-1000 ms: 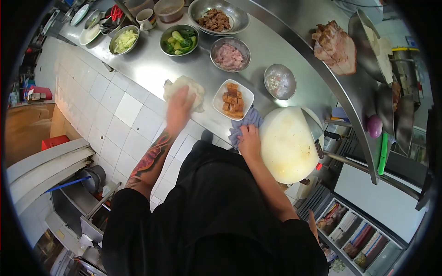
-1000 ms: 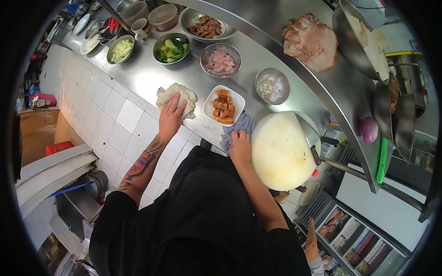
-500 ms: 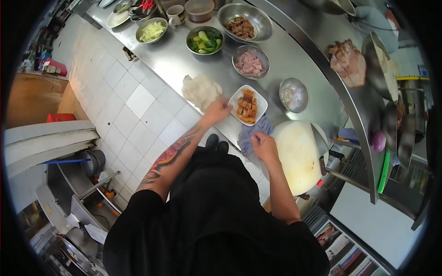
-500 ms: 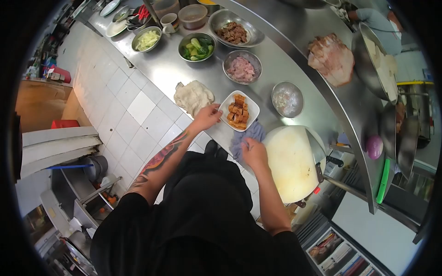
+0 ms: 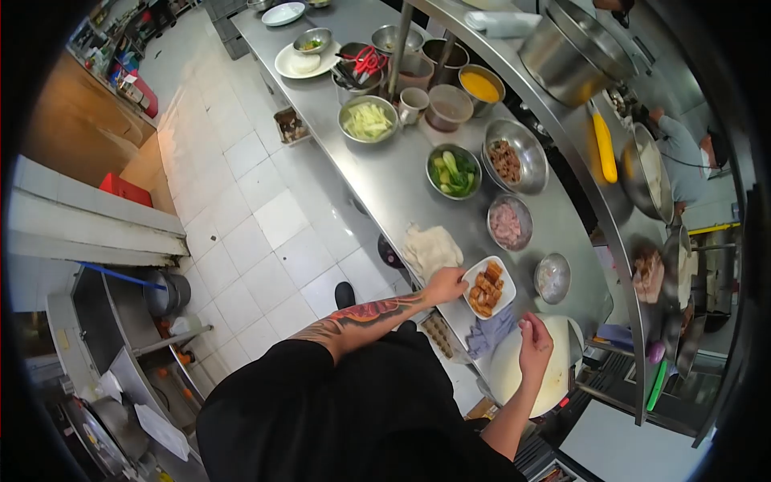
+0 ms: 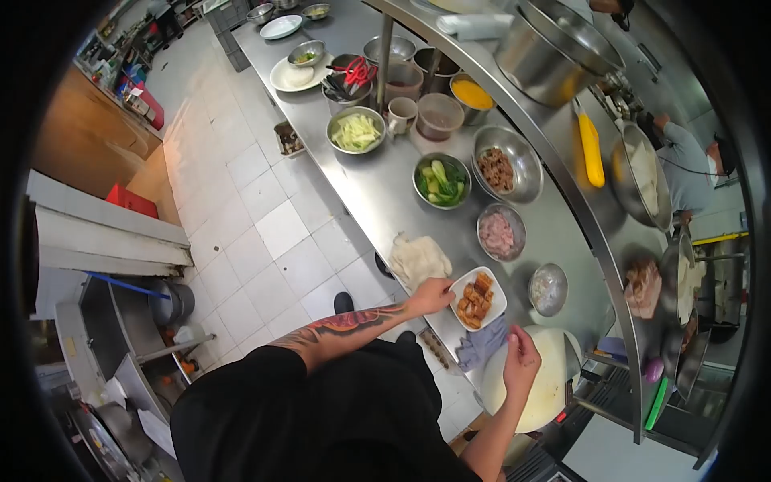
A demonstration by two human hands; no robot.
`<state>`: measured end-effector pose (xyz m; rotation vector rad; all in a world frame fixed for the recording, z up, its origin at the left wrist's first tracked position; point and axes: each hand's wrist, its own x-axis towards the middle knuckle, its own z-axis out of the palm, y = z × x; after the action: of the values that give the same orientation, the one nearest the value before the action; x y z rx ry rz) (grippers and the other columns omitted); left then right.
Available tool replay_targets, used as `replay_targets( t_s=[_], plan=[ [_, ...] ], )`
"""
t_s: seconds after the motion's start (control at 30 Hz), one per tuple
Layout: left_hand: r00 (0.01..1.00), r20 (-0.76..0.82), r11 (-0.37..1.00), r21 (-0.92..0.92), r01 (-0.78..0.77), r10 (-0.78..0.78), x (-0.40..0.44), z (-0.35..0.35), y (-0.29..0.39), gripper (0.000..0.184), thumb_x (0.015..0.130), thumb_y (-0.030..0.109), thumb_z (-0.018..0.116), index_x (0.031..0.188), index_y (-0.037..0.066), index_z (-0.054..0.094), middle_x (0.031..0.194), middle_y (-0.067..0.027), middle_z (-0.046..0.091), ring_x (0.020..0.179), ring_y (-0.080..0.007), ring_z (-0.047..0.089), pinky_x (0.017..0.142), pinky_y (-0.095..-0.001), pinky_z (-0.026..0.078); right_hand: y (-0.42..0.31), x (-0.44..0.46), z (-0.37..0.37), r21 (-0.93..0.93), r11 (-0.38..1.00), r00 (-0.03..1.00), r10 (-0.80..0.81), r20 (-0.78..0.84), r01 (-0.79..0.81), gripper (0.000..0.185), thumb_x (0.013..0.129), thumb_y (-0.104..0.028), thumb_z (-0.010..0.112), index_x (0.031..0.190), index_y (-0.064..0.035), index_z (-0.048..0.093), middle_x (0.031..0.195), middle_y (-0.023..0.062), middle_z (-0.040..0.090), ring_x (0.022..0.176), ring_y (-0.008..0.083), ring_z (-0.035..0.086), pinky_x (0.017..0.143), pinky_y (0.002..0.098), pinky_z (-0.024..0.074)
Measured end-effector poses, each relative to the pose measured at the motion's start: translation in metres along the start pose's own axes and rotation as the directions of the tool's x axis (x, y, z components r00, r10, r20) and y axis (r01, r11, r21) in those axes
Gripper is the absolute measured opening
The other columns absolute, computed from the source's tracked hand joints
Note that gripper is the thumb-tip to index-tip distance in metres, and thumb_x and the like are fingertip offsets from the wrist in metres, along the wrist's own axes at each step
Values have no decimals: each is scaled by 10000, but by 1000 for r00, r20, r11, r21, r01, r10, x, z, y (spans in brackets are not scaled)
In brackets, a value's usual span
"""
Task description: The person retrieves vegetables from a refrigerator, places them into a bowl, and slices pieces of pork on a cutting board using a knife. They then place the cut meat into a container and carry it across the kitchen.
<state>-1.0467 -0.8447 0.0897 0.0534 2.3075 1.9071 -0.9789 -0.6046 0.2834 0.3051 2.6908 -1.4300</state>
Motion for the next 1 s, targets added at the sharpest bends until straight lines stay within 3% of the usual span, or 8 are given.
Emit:
replay_targets(
  t_s=[0.1, 0.23, 0.4, 0.57, 0.77, 0.9, 0.93, 1.0],
  plan=[
    [993, 114, 1000, 1, -15, 15, 1, -38, 12, 304, 883, 150, 622, 1105, -38, 710, 730, -187, 691, 678, -286, 706, 677, -415, 549, -29, -10, 13, 12, 1000, 998, 26, -57, -26, 324, 1066, -144, 609, 1325, 44, 661, 1213, 140, 736, 1077, 186, 712, 965, 312, 540],
    [995, 101, 996, -80, 27, -19, -15, -107, 23, 314, 914, 130, 609, 1160, -45, 697, 748, -155, 706, 694, -217, 716, 686, -364, 569, -74, -6, 42, 115, 993, 998, 16, -55, -9, 327, 1078, -137, 583, 1333, 58, 642, 1224, 157, 729, 1091, 212, 708, 998, 336, 539],
    [988, 32, 900, -409, 149, -149, -51, -228, 14, 333, 990, 97, 560, 1280, -32, 660, 929, -111, 744, 841, -147, 728, 748, -321, 608, -127, 53, 116, 208, 973, 987, -123, 100, 100, 334, 1082, -163, 585, 1340, 42, 642, 1186, 155, 737, 1021, 203, 722, 925, 333, 569],
    [948, -227, 903, -414, 114, -223, -103, -371, -15, 378, 1026, 98, 557, 1377, -31, 615, 1063, -91, 739, 921, -146, 718, 797, -308, 612, -218, 133, 265, 293, 927, 881, -329, 340, 233, 316, 1081, -142, 582, 1334, 35, 650, 1186, 164, 740, 1009, 205, 725, 932, 327, 573],
    [795, -489, 901, -404, 159, -359, -162, -569, -83, 380, 1036, 96, 560, 1390, -34, 608, 1072, -86, 739, 892, -119, 705, 770, -268, 591, -352, 157, 486, 270, 874, 592, -475, 651, 405, 299, 1050, -113, 609, 1299, 39, 677, 1111, 127, 770, 966, 174, 734, 902, 314, 579],
    [643, -649, 882, -462, 93, -407, -194, -708, -105, 370, 1039, 77, 548, 1381, -49, 609, 1084, -98, 738, 886, -127, 715, 753, -264, 597, -399, 171, 625, 55, 781, 529, -470, 706, 621, 278, 986, -183, 686, 1194, -5, 734, 877, 183, 759, 795, 193, 760, 712, 322, 566],
    [638, -657, 885, -457, 86, -401, -200, -747, -108, 370, 1039, 77, 548, 1381, -49, 609, 1084, -98, 738, 886, -127, 715, 753, -264, 597, -407, 174, 654, 62, 776, 522, -479, 706, 627, 278, 986, -183, 686, 1194, -5, 734, 877, 183, 759, 795, 193, 760, 712, 322, 566],
    [547, -683, 852, -510, 115, -483, -210, -820, -117, 371, 1035, 72, 549, 1380, -50, 606, 1095, -98, 737, 913, -137, 721, 776, -283, 617, -427, 180, 700, -49, 878, 539, -247, 805, 476, 259, 994, -185, 674, 1173, -8, 737, 810, 153, 753, 716, 217, 753, 676, 326, 561]
  ],
)
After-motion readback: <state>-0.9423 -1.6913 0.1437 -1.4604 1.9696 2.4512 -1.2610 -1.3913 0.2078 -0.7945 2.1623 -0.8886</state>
